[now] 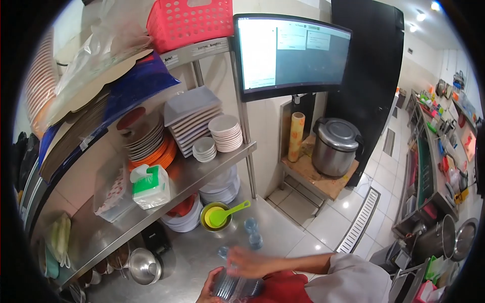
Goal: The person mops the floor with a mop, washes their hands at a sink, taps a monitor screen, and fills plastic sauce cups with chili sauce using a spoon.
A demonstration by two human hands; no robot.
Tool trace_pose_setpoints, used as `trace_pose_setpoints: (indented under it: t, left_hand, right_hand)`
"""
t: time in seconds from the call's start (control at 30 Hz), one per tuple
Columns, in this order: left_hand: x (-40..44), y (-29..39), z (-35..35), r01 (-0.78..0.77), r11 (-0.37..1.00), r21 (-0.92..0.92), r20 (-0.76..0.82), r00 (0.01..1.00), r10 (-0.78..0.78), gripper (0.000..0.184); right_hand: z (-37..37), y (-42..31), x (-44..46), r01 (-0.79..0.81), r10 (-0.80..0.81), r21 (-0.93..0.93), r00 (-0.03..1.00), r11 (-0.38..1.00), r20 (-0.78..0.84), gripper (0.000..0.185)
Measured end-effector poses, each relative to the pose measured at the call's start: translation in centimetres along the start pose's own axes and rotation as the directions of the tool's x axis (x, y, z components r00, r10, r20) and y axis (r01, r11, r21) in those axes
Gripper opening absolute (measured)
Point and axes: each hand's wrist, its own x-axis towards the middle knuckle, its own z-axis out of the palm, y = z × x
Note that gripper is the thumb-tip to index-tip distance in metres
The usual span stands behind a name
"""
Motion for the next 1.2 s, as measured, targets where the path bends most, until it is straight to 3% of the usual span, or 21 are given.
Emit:
trace_pose_setpoints:
  t: [0.07, 0.1, 0.13, 0.17, 0.23, 0.4, 0.53, 0.63, 0.9, 1.2]
  left_hand:
    - [0.0, -0.2, -0.4, 0.001, 1.000, -0.003, 0.009, 1.000, -0.001, 0.096]
    - [-0.1, -0.3, -0.4, 0.000, 1.000, -0.009, 0.010, 1.000, 0.001, 0.096]
    - [-0.1, -0.4, -0.5, -0.003, 1.000, -0.014, 0.007, 1.000, 0.003, 0.095]
    - [-0.1, -0.5, -0.6, -0.007, 1.000, -0.021, 0.003, 1.000, 0.007, 0.095]
    - [-0.2, -0.7, -0.8, -0.015, 0.999, -0.036, -0.014, 1.000, 0.015, 0.095]
    - [-0.3, -1.2, -1.3, -0.032, 0.996, -0.082, -0.078, 0.997, 0.025, 0.094]
    - [0.0, -2.1, -1.4, -0.026, 0.994, -0.110, -0.119, 0.993, 0.013, 0.093]
    - [0.6, -2.2, -1.4, -0.016, 0.992, -0.128, -0.133, 0.991, -0.001, 0.093]
    - [1.4, -3.0, -1.2, -0.004, 0.987, -0.160, -0.156, 0.987, -0.022, 0.091]
    - [1.0, -4.0, -2.0, -0.025, 0.976, -0.215, -0.216, 0.976, -0.022, 0.090]
  right_hand:
    - [-8.4, -1.7, 1.1, 0.102, -0.168, -0.175, 0.893, 0.979, -0.418, 0.061]
    - [-14.0, -3.2, 2.0, 0.115, -0.352, -0.423, 0.765, 0.899, -0.540, 0.060]
    - [-19.7, -4.6, 3.0, -0.022, -0.523, -0.650, 0.573, 0.760, -0.631, 0.059]
    - [-25.3, -6.1, 3.9, -0.236, -0.648, -0.735, 0.355, 0.636, -0.674, 0.058]
    - [-34.3, -7.8, 5.1, -0.397, -0.787, -0.776, 0.182, 0.490, -0.590, 0.044]
    - [-43.8, -7.7, 6.2, -0.500, -0.840, -0.833, 0.327, 0.235, -0.433, 0.038]
    - [-48.4, -9.3, 5.9, -0.539, -0.901, -0.823, 0.247, 0.179, -0.357, 0.036]
    - [-50.2, -11.1, 5.4, -0.430, -0.916, -0.884, 0.255, 0.181, -0.311, 0.028]
    - [-51.2, -11.0, 4.4, -0.400, -0.903, -0.907, 0.331, 0.129, -0.274, 0.033]
    - [-50.6, -10.8, 3.6, -0.399, -0.897, -0.908, 0.346, 0.124, -0.275, 0.039]
